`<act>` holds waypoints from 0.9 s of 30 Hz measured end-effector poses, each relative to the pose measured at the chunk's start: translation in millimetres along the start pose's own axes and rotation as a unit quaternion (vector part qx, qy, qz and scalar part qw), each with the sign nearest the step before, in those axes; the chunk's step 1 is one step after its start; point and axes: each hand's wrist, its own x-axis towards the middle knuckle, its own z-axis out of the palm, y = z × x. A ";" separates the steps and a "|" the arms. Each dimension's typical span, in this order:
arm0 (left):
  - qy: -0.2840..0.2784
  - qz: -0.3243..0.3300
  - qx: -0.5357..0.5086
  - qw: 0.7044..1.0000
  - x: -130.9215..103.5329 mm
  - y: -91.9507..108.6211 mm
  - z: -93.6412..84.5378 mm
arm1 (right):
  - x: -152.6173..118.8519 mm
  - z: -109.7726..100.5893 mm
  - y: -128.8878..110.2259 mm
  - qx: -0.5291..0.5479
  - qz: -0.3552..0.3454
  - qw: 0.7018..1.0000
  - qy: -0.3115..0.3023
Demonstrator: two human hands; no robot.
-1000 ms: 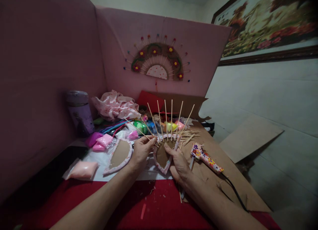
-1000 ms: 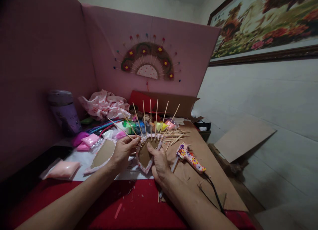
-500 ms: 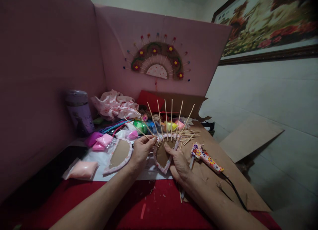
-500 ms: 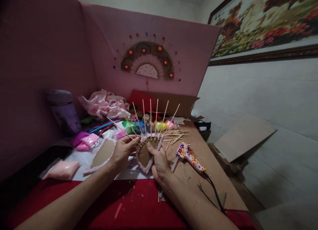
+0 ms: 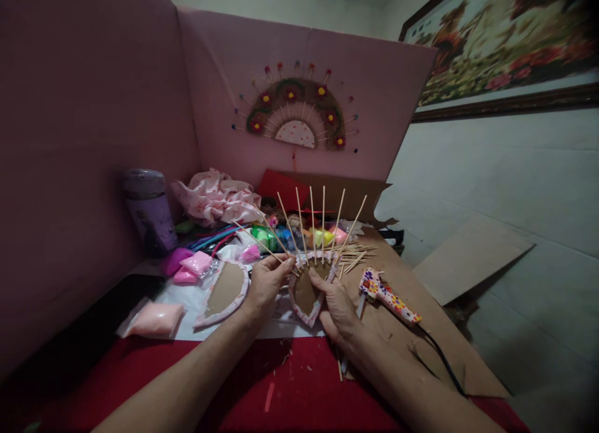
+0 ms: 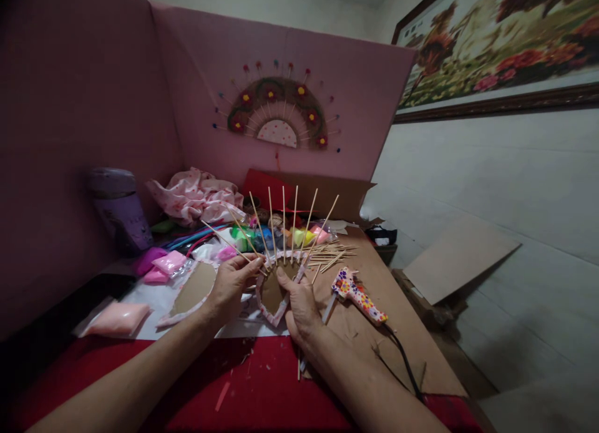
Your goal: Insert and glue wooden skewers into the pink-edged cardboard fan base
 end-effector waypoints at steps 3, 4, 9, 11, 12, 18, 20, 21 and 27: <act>-0.006 0.011 -0.003 1.000 1.1 -1.6 -0.8 | -0.2 0.5 -0.1 0.000 -0.003 1.000 0.001; -0.007 0.011 -0.004 1.000 1.4 -1.9 -0.9 | -0.4 0.7 -0.2 0.000 -0.004 1.000 0.001; 0.001 0.005 0.000 1.000 0.9 -1.4 -0.6 | -0.6 2.0 -0.9 0.006 0.001 1.000 0.003; 0.000 0.007 -0.002 1.000 0.6 -0.9 -0.3 | -0.6 2.0 -1.1 0.007 0.003 1.000 0.002; -0.001 0.008 -0.003 1.000 0.4 -0.8 -0.1 | -0.6 1.9 -1.1 0.007 0.004 1.000 0.001; 0.004 -0.002 0.004 1.000 0.7 -0.7 -0.1 | -1.3 1.0 -0.6 0.002 0.002 1.000 0.001; 0.005 0.002 0.002 1.000 1.1 -0.8 -0.2 | -1.5 1.0 -0.6 0.003 0.001 1.000 0.001; 0.005 0.004 0.000 1.000 1.3 -0.9 -0.2 | -1.4 0.9 -0.6 0.002 0.002 1.000 0.000; -0.003 0.003 -0.003 1.000 1.1 -0.6 -0.1 | 0.1 -0.1 0.3 0.004 0.003 1.000 0.004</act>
